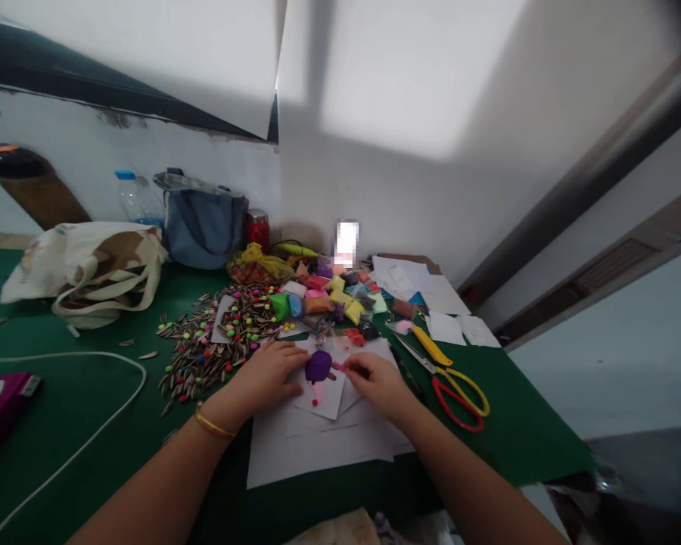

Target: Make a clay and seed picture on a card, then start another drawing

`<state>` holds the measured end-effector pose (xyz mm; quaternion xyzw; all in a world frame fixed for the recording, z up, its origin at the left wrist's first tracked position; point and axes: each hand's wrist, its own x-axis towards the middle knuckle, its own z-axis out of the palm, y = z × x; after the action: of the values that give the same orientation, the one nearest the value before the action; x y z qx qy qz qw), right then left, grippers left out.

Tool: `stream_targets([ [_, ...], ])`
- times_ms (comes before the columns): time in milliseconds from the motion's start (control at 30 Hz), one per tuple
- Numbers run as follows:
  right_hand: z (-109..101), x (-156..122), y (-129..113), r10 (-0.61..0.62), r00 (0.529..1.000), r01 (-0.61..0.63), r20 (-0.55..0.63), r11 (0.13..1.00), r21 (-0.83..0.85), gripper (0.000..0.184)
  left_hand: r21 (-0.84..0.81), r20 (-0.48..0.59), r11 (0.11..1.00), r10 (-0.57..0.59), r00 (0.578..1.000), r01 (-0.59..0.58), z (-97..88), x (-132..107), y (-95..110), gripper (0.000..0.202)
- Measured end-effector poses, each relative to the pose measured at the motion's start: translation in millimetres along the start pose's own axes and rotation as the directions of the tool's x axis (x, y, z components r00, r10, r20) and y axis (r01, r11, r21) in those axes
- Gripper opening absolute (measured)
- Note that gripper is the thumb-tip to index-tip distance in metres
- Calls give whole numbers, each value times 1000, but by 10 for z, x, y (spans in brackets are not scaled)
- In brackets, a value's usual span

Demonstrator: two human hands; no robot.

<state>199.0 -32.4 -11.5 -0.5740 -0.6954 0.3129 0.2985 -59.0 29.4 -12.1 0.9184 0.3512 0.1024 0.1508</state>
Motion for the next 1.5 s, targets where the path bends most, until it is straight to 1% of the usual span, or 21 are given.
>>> stream_targets([
  [67,124,-85,-73,15,999,-13,44,999,-44,14,0,8,1000,-4,1000,4,-1,-5,-2,61],
  [167,262,-173,-105,41,999,-36,30,988,-150,10,-1,0,1000,-7,1000,7,0,-12,2,63],
  [233,299,-201,-112,48,999,-42,24,976,-216,11,-5,-9,1000,-13,1000,13,-1,-14,8,62],
  [400,286,-220,-183,31,998,-16,60,974,-227,26,-6,-5,1000,-13,1000,13,3,-13,5,59],
  [500,298,-226,-197,33,998,-19,61,974,-226,26,-8,-12,1000,-9,1000,9,11,-12,-5,60],
  [667,357,-225,-155,8,999,2,44,974,-225,25,-6,-8,1000,1,1000,-1,4,-7,-1,59],
  [833,364,-213,-181,11,998,9,69,959,-284,25,19,5,1000,0,1000,0,-14,-3,15,60],
  [1033,377,-188,-237,-3,995,43,97,907,-419,21,15,5,1000,-6,1000,6,-12,-2,13,60],
  [1167,428,-170,-304,-3,993,71,122,829,-555,18,11,10,1000,-5,1000,5,-11,-1,9,60],
  [1233,455,-167,-337,4,993,68,117,795,-603,16,22,16,1000,-4,1000,3,-16,-1,11,61],
  [1367,477,-178,-358,32,994,43,108,778,-627,15,28,25,1000,-13,1000,13,-27,0,20,60],
  [1500,476,-196,-334,23,994,48,106,782,-621,14,24,24,999,-25,999,25,-31,3,27,59],
])
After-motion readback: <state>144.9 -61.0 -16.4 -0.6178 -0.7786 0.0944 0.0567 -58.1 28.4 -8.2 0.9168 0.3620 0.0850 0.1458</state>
